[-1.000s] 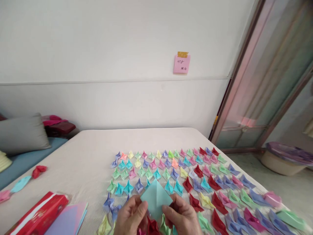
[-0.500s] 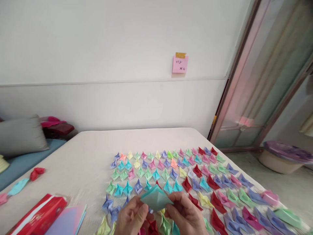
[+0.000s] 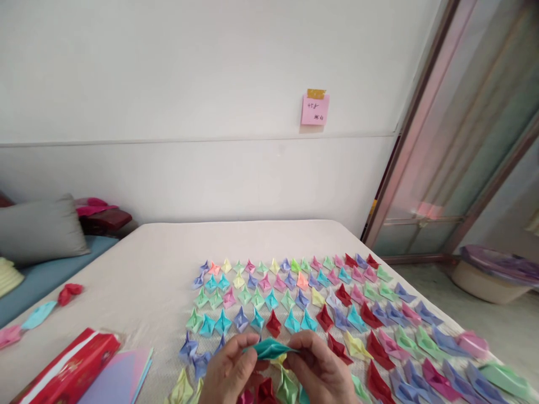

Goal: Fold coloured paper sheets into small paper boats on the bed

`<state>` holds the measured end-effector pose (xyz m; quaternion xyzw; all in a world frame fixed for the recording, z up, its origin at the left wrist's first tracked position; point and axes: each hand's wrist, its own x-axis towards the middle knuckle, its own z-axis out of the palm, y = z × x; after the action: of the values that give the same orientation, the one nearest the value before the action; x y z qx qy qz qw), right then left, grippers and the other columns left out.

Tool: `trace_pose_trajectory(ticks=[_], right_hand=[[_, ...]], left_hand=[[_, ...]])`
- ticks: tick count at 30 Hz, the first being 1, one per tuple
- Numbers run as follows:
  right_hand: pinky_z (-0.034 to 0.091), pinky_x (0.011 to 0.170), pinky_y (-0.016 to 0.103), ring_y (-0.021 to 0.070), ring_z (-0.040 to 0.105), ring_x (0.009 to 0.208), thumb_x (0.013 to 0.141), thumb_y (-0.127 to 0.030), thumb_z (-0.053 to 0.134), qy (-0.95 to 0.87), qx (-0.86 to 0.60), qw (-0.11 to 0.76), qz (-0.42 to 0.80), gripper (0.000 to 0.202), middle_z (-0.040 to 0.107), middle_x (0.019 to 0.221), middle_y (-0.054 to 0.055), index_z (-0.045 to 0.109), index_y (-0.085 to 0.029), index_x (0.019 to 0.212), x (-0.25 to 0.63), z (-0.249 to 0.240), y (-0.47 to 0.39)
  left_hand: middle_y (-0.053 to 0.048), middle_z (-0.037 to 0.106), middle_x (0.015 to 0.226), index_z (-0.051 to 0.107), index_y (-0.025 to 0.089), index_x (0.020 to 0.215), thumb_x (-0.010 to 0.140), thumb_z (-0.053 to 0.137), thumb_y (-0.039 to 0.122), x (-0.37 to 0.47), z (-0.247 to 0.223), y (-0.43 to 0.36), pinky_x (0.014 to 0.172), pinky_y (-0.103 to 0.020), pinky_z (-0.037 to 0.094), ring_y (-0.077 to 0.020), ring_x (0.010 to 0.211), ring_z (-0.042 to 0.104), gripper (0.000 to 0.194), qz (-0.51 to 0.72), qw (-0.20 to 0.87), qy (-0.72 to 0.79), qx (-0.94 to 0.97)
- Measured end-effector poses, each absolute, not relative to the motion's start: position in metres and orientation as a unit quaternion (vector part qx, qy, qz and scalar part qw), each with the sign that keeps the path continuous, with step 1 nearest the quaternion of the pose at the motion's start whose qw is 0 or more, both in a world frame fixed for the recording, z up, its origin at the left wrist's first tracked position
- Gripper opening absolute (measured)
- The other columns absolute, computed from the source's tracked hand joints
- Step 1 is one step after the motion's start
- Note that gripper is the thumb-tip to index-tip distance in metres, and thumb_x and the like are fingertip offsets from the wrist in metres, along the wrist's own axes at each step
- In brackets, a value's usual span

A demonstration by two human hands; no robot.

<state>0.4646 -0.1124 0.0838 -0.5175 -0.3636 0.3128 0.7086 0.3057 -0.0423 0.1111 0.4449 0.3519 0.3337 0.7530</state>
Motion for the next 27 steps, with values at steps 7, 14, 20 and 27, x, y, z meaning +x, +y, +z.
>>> trace_pose_trajectory(ticks=[7,14,20,27], right_hand=[[0.05,0.056,0.024,0.0159,0.063,0.059,0.08,-0.03,0.065,-0.416,-0.542,0.682,0.261,0.006,0.064,0.07,-0.002,0.065,-0.024,0.078,0.466,0.076,-0.112],[0.043,0.052,0.02,0.0119,0.055,0.054,0.077,-0.015,0.052,-0.468,-0.57,0.653,0.172,0.015,0.06,0.067,-0.004,0.063,-0.025,0.079,0.467,0.085,-0.114],[0.047,0.052,0.019,0.0118,0.057,0.052,0.077,-0.012,0.05,-0.52,-0.587,0.611,0.109,0.017,0.06,0.065,-0.005,0.06,-0.026,0.081,0.461,0.09,-0.114],[0.053,0.047,0.023,0.0113,0.064,0.047,0.076,-0.007,0.043,-0.538,-0.594,0.598,-0.026,0.043,0.073,0.1,0.01,0.053,-0.024,0.114,0.443,0.086,-0.112]], left_hand=[[-0.011,0.079,0.092,0.071,0.018,0.099,0.061,0.085,0.046,0.309,0.097,-0.042,0.079,-0.037,0.05,-0.0291,0.087,0.07,0.049,0.352,0.755,0.343,0.434],[-0.012,0.079,0.096,0.077,0.018,0.095,0.057,0.078,0.019,0.31,0.11,-0.046,0.083,-0.036,0.051,-0.0329,0.097,0.069,0.038,0.372,0.75,0.338,0.43],[-0.004,0.078,0.07,0.081,0.02,0.082,0.07,0.069,0.03,0.312,0.118,-0.047,0.065,-0.029,0.051,-0.0257,0.071,0.069,0.02,0.333,0.635,0.401,0.57],[-0.002,0.081,0.077,0.08,0.023,0.084,0.076,0.065,0.042,0.307,0.105,-0.043,0.066,-0.026,0.052,-0.0249,0.074,0.071,0.025,0.389,0.52,0.455,0.609]])
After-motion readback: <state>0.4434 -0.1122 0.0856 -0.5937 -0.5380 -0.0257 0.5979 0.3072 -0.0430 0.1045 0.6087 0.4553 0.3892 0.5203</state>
